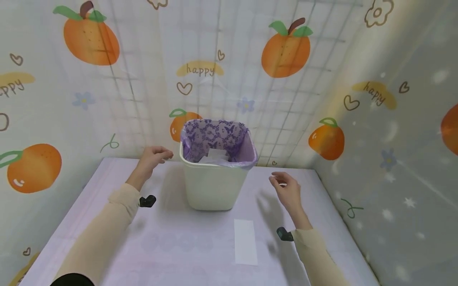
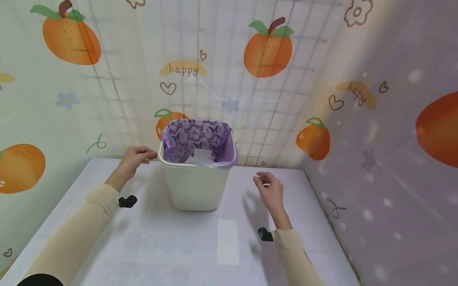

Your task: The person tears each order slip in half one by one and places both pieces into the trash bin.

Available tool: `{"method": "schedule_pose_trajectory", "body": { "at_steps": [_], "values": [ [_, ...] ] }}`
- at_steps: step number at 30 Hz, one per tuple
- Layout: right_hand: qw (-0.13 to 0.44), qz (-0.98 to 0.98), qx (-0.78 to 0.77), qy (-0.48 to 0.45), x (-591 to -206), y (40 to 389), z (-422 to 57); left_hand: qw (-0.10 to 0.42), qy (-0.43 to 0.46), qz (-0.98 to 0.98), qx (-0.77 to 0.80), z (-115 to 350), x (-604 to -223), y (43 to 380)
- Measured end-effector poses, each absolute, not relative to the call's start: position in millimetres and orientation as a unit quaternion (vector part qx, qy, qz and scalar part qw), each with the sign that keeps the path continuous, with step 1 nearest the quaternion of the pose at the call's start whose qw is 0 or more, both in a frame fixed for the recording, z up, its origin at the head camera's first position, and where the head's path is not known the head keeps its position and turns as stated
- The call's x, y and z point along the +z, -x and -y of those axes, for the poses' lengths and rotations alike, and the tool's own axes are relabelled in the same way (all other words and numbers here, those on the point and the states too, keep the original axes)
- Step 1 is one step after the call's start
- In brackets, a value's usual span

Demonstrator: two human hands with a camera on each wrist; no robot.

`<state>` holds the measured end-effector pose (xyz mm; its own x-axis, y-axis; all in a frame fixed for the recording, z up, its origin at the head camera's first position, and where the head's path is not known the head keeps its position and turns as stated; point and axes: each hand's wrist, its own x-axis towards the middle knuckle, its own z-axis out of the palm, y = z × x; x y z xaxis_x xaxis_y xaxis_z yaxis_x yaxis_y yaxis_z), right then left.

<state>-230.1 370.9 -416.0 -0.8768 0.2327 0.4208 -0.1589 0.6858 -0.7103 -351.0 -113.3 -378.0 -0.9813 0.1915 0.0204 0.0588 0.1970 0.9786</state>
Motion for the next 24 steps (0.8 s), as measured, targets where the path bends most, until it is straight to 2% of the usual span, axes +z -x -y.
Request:
{"method": "schedule_pose_trajectory", "body": {
  "at_steps": [6, 12, 18, 24],
  "values": [
    [0.213, 0.888, 0.407, 0.02, -438, 221, -365, 0.049, -0.087, -0.78, 0.618, 109, -399, 342],
    [0.202, 0.88, 0.428, 0.028, -457, 215, -358, 0.049, -0.068, -0.785, 0.614, 109, -427, 337],
    [0.191, 0.876, 0.443, 0.024, -474, 209, -343, 0.036, -0.072, -0.799, 0.596, 102, -447, 331],
    [0.153, 0.874, 0.462, 0.015, -493, 199, -336, 0.014, -0.058, -0.798, 0.6, 93, -470, 322]
  ]
}}
